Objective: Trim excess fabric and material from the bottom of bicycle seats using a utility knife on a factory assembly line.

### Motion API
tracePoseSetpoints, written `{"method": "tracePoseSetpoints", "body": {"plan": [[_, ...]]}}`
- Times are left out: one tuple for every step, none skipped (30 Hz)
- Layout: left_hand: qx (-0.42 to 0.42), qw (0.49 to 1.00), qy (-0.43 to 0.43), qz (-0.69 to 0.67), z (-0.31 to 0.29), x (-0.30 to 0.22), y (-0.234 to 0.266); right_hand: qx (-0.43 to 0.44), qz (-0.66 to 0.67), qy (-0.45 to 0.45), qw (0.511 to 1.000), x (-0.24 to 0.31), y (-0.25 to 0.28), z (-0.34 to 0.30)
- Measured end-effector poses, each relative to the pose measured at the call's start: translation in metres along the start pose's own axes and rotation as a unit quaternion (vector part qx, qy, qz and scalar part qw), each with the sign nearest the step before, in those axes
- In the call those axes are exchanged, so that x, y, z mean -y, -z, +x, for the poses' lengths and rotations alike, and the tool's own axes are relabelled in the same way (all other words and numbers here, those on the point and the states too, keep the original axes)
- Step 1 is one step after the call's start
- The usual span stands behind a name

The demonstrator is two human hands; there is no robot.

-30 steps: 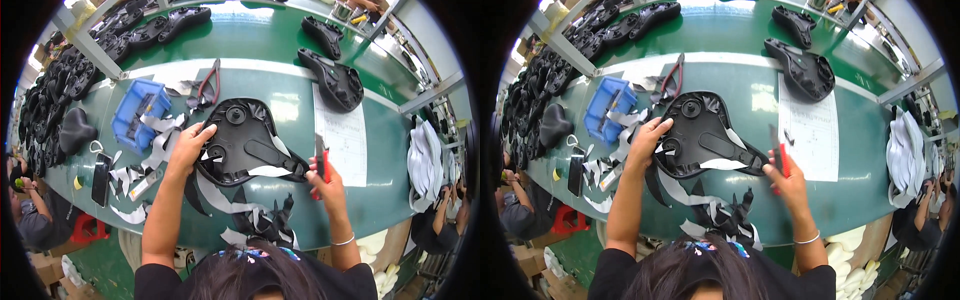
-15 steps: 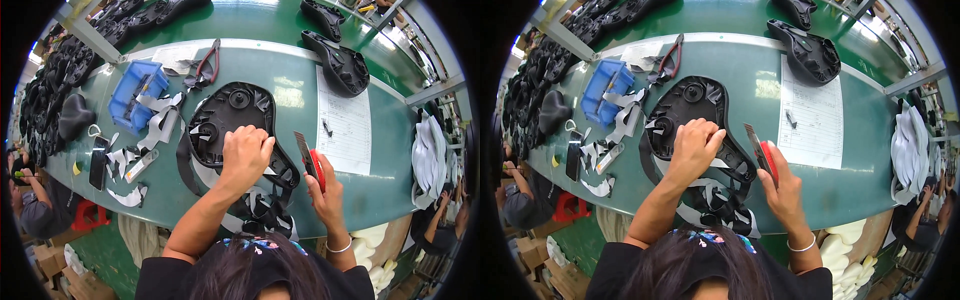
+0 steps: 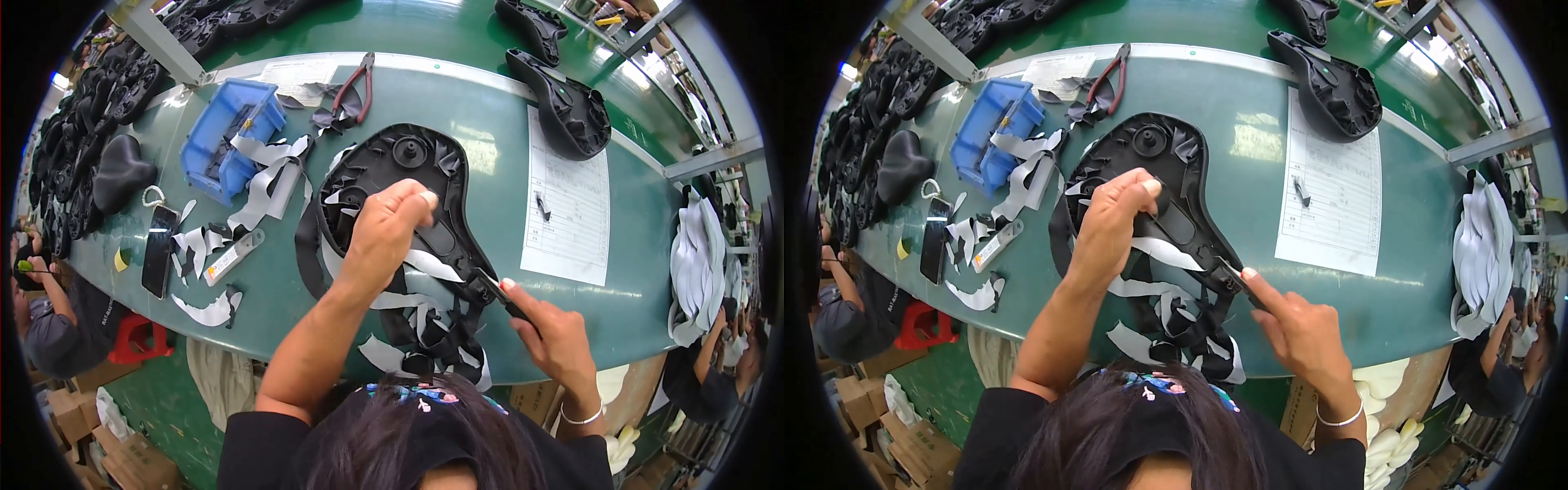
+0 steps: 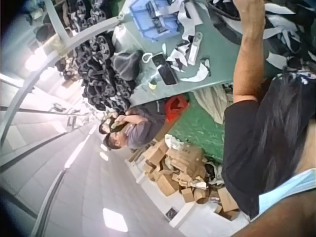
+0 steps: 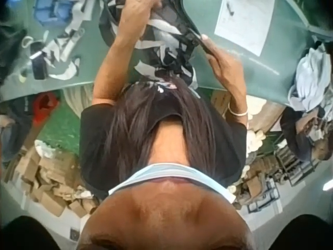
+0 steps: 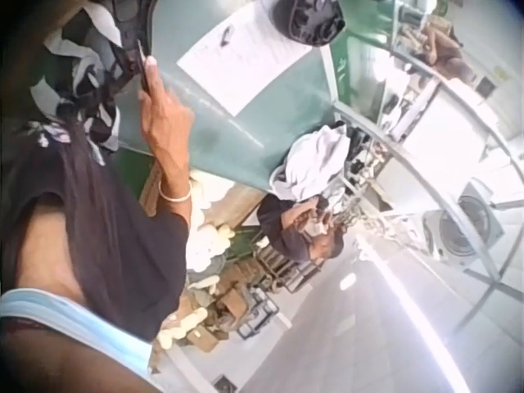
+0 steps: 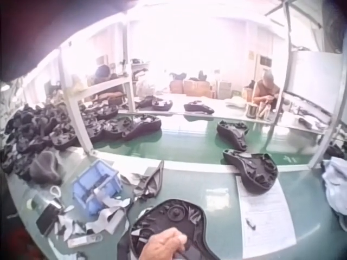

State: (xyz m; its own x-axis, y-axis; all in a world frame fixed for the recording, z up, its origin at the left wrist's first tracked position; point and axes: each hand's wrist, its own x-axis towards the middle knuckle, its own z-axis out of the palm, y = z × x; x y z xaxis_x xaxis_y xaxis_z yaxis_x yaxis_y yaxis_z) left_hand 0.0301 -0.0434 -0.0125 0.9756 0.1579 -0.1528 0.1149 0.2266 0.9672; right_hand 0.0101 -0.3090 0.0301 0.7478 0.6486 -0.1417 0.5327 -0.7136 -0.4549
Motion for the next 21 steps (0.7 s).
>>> {"method": "tracePoseSetpoints", "body": {"plan": [[0.101,0.979,-0.113,0.138,-0.003,-0.002,0.005,0.0,-0.002,-0.001,1.0,-0.003,-0.004,0.0],[0.197,0.916,-0.222,0.27,-0.007,-0.002,0.007,-0.09,0.093,-0.005,0.992,-0.006,-0.009,0.0],[0.201,0.836,-0.308,0.408,-0.019,-0.019,0.002,-0.171,0.189,-0.009,0.967,-0.006,-0.013,-0.002],[0.198,0.839,-0.303,0.407,-0.018,-0.018,0.005,-0.165,0.19,-0.01,0.968,-0.005,-0.014,-0.003],[0.256,0.784,-0.293,0.483,-0.01,-0.018,0.011,-0.166,0.217,-0.022,0.962,-0.004,-0.014,-0.002],[0.301,0.719,-0.283,0.559,0.0,-0.024,0.019,-0.168,0.241,-0.023,0.956,-0.001,-0.012,0.005],[0.355,0.756,-0.24,0.495,0.016,-0.021,0.028,-0.192,0.187,0.06,0.961,-0.001,-0.016,0.013],[0.39,0.786,-0.213,0.429,0.032,-0.019,0.034,-0.184,0.189,0.07,0.962,-0.002,-0.018,0.019],[0.393,0.808,-0.145,0.414,0.042,-0.024,0.033,-0.147,0.157,0.088,0.973,-0.006,-0.019,0.022],[0.394,0.825,-0.075,0.398,0.048,-0.03,0.031,-0.11,0.126,0.106,0.98,-0.007,-0.02,0.023],[0.392,0.828,-0.044,0.398,0.055,-0.028,0.029,-0.105,0.121,0.113,0.981,0.001,-0.019,0.031],[0.401,0.828,-0.001,0.391,0.063,-0.025,0.027,-0.098,0.123,0.114,0.981,0.004,-0.018,0.039],[0.407,0.829,0.015,0.383,0.068,-0.026,0.025,-0.091,0.063,0.148,0.983,0.006,-0.016,0.049],[0.412,0.829,0.031,0.376,0.071,-0.026,0.024,-0.083,0.004,0.181,0.98,0.009,-0.014,0.058],[0.411,0.831,0.033,0.374,0.073,-0.026,0.024,-0.08,0.006,0.182,0.98,0.013,-0.012,0.069],[0.414,0.826,0.031,0.381,0.073,-0.027,0.024,-0.058,-0.052,0.193,0.978,0.019,-0.007,0.079],[0.417,0.822,0.029,0.387,0.074,-0.027,0.024,-0.037,-0.109,0.203,0.972,0.023,-0.003,0.086],[0.415,0.823,0.031,0.386,0.074,-0.026,0.025,-0.035,-0.108,0.205,0.972,0.024,0.0,0.09],[0.414,0.823,0.02,0.387,0.074,-0.026,0.025,0.0,-0.13,0.204,0.97,0.024,0.002,0.093],[0.415,0.823,0.008,0.388,0.074,-0.025,0.025,0.035,-0.152,0.201,0.967,0.024,0.005,0.094],[0.415,0.824,0.008,0.386,0.073,-0.024,0.026,0.036,-0.153,0.201,0.967,0.022,0.009,0.092]]}}
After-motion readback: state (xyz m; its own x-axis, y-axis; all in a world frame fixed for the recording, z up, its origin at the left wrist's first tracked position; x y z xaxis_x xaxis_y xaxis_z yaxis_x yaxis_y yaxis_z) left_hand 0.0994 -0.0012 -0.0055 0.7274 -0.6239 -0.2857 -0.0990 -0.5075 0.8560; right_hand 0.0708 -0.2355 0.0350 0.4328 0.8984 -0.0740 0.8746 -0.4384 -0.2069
